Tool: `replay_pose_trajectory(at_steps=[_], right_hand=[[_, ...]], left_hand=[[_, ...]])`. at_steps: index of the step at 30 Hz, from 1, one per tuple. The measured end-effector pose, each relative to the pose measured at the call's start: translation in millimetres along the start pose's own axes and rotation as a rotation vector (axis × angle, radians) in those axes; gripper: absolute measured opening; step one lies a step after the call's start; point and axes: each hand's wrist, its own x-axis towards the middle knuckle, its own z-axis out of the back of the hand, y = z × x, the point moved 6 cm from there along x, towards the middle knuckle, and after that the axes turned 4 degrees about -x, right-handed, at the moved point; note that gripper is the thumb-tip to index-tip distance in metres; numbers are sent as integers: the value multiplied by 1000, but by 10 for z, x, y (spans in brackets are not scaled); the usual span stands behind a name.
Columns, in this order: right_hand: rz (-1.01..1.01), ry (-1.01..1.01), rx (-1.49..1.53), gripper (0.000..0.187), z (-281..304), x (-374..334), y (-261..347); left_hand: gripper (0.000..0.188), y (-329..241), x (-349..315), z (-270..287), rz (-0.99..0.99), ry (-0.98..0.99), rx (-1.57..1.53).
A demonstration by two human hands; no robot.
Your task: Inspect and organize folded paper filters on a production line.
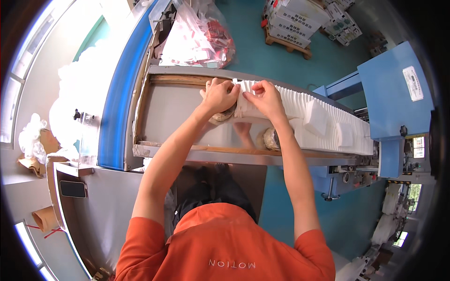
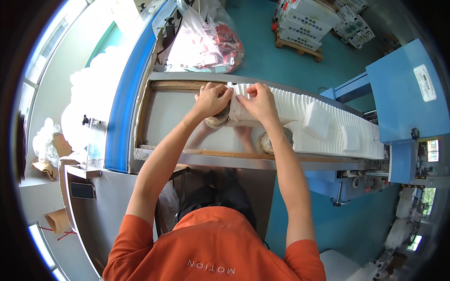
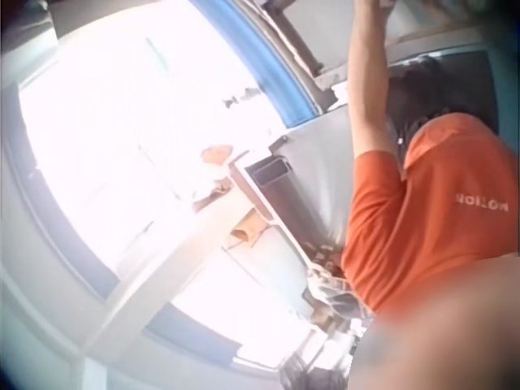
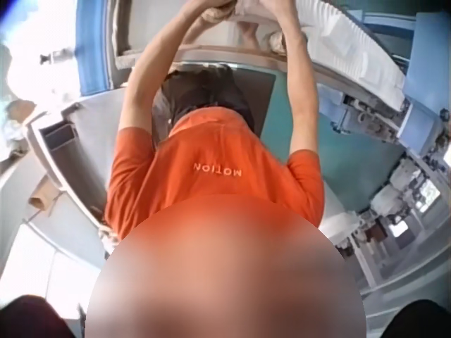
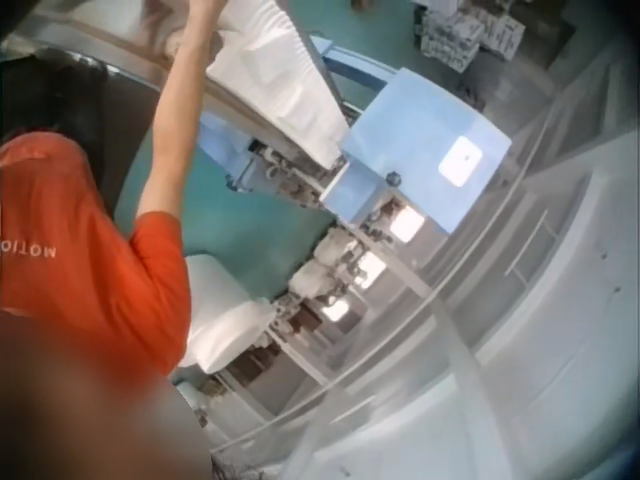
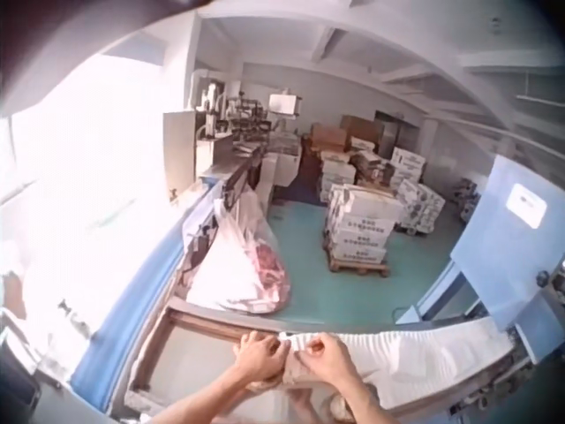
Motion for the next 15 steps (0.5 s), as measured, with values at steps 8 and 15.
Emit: replay_pose_trajectory(at_steps=[8, 15], right_hand=[[-48, 40, 90, 28, 15, -17, -119], [-56, 31, 111, 23, -6, -38, -112]], left_hand=[[61, -93, 8, 3, 0, 112, 84], [77, -11, 199, -109, -34, 117, 156]])
